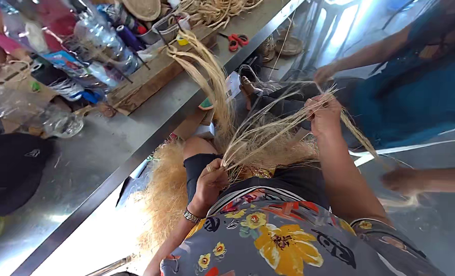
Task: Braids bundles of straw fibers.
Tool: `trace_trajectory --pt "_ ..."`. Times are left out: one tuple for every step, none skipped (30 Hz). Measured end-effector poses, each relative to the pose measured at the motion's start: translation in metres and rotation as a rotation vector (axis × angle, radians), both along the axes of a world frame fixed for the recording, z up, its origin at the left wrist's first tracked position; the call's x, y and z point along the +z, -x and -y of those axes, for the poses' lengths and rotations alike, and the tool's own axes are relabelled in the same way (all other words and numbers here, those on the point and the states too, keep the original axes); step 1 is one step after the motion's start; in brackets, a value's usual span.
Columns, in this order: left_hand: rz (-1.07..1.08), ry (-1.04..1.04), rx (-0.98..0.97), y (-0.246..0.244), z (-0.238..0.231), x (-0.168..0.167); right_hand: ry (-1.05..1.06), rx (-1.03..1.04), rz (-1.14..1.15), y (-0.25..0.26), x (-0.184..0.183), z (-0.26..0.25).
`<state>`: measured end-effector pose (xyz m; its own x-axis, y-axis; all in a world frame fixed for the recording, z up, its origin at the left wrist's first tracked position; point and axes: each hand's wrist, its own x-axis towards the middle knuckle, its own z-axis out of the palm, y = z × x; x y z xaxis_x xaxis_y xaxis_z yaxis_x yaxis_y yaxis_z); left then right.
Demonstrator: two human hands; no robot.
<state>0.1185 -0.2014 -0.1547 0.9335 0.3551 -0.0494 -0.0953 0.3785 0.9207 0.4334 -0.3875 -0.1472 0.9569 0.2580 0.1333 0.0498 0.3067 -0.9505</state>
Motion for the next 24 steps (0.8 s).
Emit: trace_trajectory --pt "0.006 0.034 0.023 0.003 -0.001 -0.002 0.031 0.024 0.004 -0.005 -0.003 0.010" --pt "0.014 0.059 0.040 0.004 -0.002 -0.003 0.073 0.051 0.020 -0.009 -0.006 0.018" --pt "0.024 0.079 0.059 0.005 -0.003 -0.004 0.116 0.062 0.039 -0.012 -0.009 0.025" --pt "0.036 0.102 0.085 0.006 -0.007 -0.004 0.153 0.043 0.051 -0.018 -0.013 0.033" --pt "0.049 0.113 0.117 0.008 -0.013 -0.004 0.167 -0.013 0.039 -0.026 -0.018 0.042" --pt "0.058 0.122 0.159 0.010 -0.019 -0.002 0.162 -0.101 0.009 -0.034 -0.022 0.054" --pt "0.061 0.123 0.214 0.012 -0.026 0.000 0.158 -0.197 -0.033 -0.041 -0.026 0.066" --pt "0.054 0.126 0.279 0.013 -0.031 0.003 0.173 -0.274 -0.055 -0.045 -0.027 0.078" --pt "0.037 0.123 0.341 0.012 -0.034 0.006 0.207 -0.293 -0.041 -0.045 -0.022 0.085" --pt "0.014 0.113 0.386 0.009 -0.035 0.009 0.239 -0.243 0.002 -0.040 -0.011 0.086" --pt "-0.009 0.118 0.422 0.006 -0.033 0.011 0.277 -0.136 0.078 -0.030 0.001 0.080" --pt "-0.023 0.115 0.437 0.002 -0.028 0.012 0.320 0.024 0.178 -0.016 0.013 0.069" --pt "-0.022 0.107 0.434 -0.003 -0.023 0.012 0.364 0.211 0.287 0.002 0.023 0.056" --pt "-0.006 0.089 0.412 -0.009 -0.018 0.013 0.408 0.390 0.378 0.025 0.034 0.037" --pt "0.023 0.072 0.382 -0.014 -0.013 0.014 0.439 0.548 0.439 0.051 0.042 0.015" --pt "0.056 0.054 0.348 -0.020 -0.009 0.015 0.440 0.685 0.455 0.073 0.042 -0.006" --pt "0.083 0.036 0.320 -0.025 -0.006 0.015 0.408 0.788 0.424 0.092 0.037 -0.027" --pt "0.107 0.018 0.303 -0.028 -0.003 0.017 0.356 0.866 0.346 0.106 0.028 -0.045" --pt "0.127 0.002 0.284 -0.030 -0.001 0.017 0.288 0.917 0.230 0.119 0.021 -0.060" --pt "0.144 -0.013 0.268 -0.030 0.001 0.017 0.198 0.942 0.116 0.130 0.014 -0.070" --pt "0.152 -0.024 0.256 -0.030 0.003 0.017 0.102 0.945 0.026 0.139 0.010 -0.078" --pt "0.152 -0.032 0.249 -0.029 0.004 0.017 0.028 0.939 -0.038 0.147 0.009 -0.083" --pt "0.151 -0.038 0.242 -0.028 0.006 0.015 -0.023 0.927 -0.072 0.152 0.009 -0.086" --pt "0.152 -0.042 0.233 -0.028 0.008 0.013 -0.058 0.904 -0.083 0.156 0.009 -0.088"
